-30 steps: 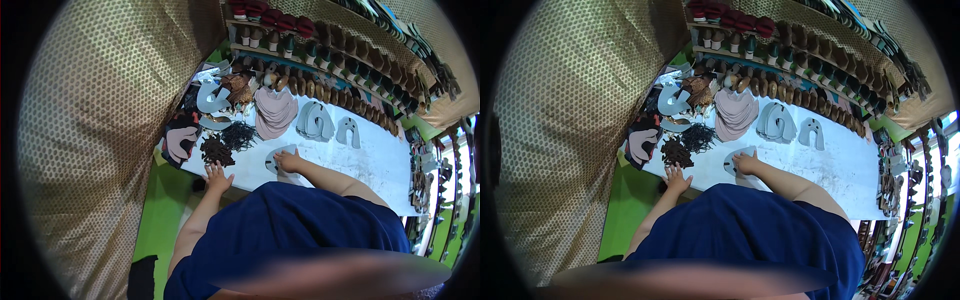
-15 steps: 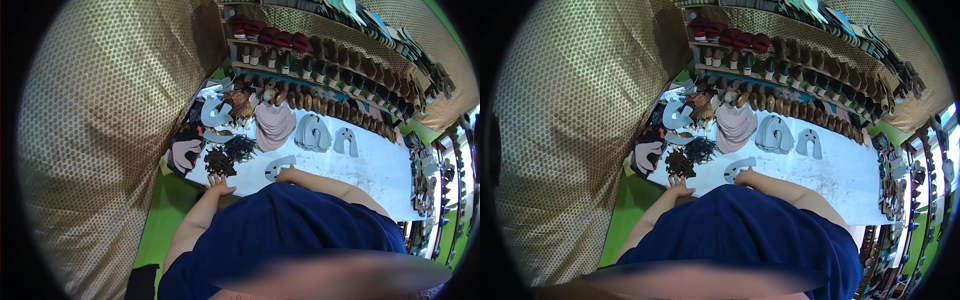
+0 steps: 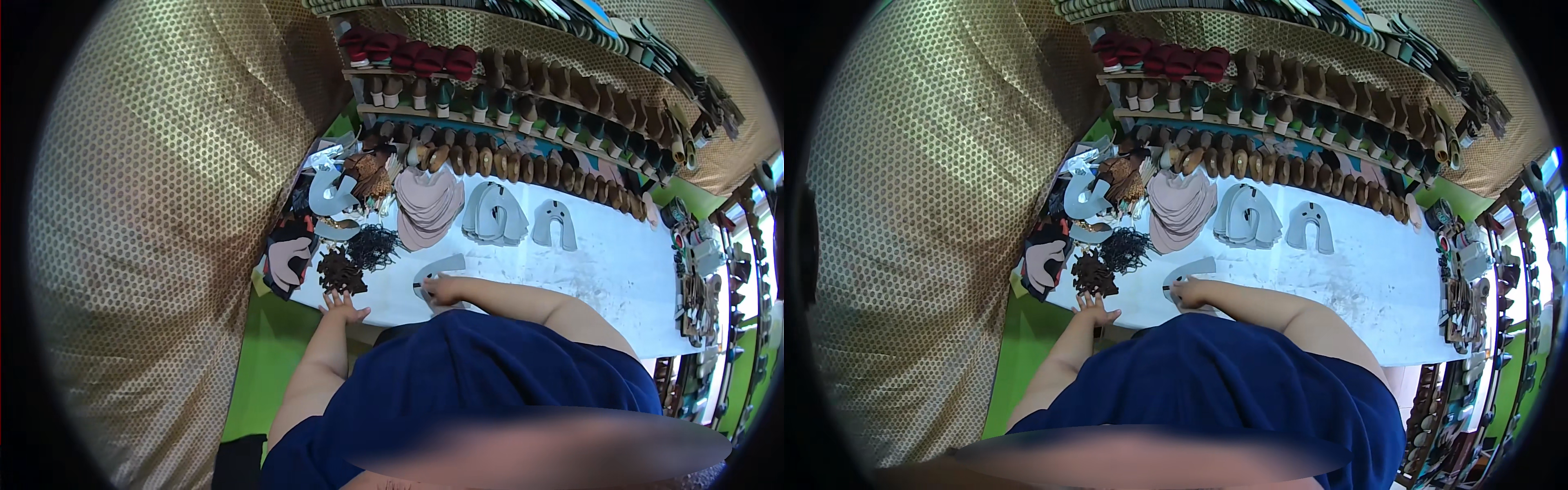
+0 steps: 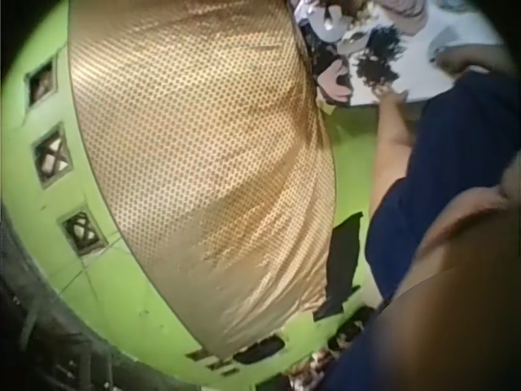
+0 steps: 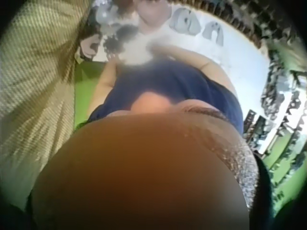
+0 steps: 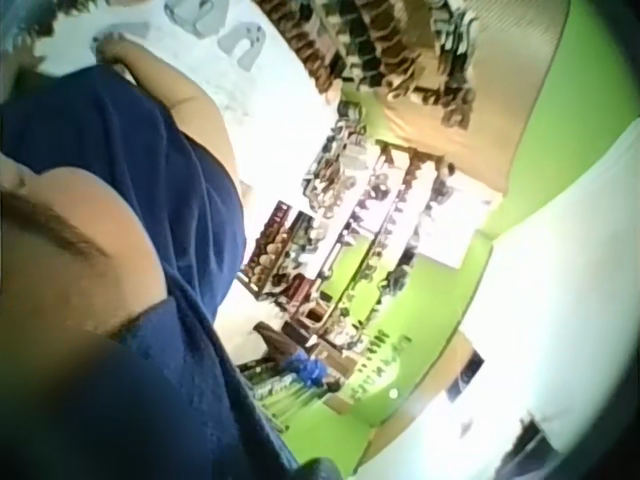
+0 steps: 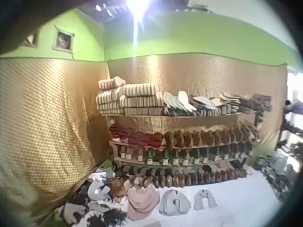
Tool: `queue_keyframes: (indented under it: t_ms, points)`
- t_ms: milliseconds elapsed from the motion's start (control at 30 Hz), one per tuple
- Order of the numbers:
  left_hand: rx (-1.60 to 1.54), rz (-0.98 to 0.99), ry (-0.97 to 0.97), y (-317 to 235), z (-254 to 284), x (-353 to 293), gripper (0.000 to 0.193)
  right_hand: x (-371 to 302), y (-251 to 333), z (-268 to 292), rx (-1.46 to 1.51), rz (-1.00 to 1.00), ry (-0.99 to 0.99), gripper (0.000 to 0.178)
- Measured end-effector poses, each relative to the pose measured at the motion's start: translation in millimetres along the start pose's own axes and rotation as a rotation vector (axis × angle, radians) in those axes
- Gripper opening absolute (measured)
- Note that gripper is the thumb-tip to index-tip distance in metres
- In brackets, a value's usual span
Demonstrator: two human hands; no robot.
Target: Apply adhesive or edge finish to shoe upper components on a workbench.
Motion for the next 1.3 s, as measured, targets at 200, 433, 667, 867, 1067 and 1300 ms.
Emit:
queue_keyframes:
  t_ms: [200, 433, 667, 867, 1067, 1300]
  points:
    - [-0.017, 0.017, -0.014, -4.8, 1.7, -5.6, 0.121, 0.6, -6.9, 2.5, -0.037, -0.077, -0.121, 0.063]
    - [-0.041, -0.008, -0.096, -3.7, 4.3, -6.7, 0.118, -4.5, -7.7, -23.7, -0.013, -0.054, -0.157, 0.067]
    - [-0.041, -0.033, -0.042, 3.5, 0.4, -0.1, 0.12, -16.0, 3.6, -24.7, 0.045, -0.045, -0.143, 0.068]
    - [-0.026, -0.071, 0.045, 3.7, 0.2, 5.3, 0.125, -21.4, 12.2, -28.4, 0.021, -0.158, -0.219, 0.061]
    - [-0.052, -0.139, 0.03, 7.9, 2.1, 7.1, 0.123, -28.0, 32.8, -4.1, 0.165, -0.348, -0.223, 0.068]
    - [-0.093, -0.229, -0.009, 9.3, -0.2, 2.2, 0.118, -3.3, 46.4, -38.6, 0.197, -0.45, -0.404, 0.084]
Point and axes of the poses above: each hand's wrist, its own x-axis towards the middle knuckle, its own z-axis out of the back of the hand, y = z × x, the point moved 5 cm from there along x, towards the middle knuckle, and after that the axes turned 1 degree about -y, right-handed, at the moved point
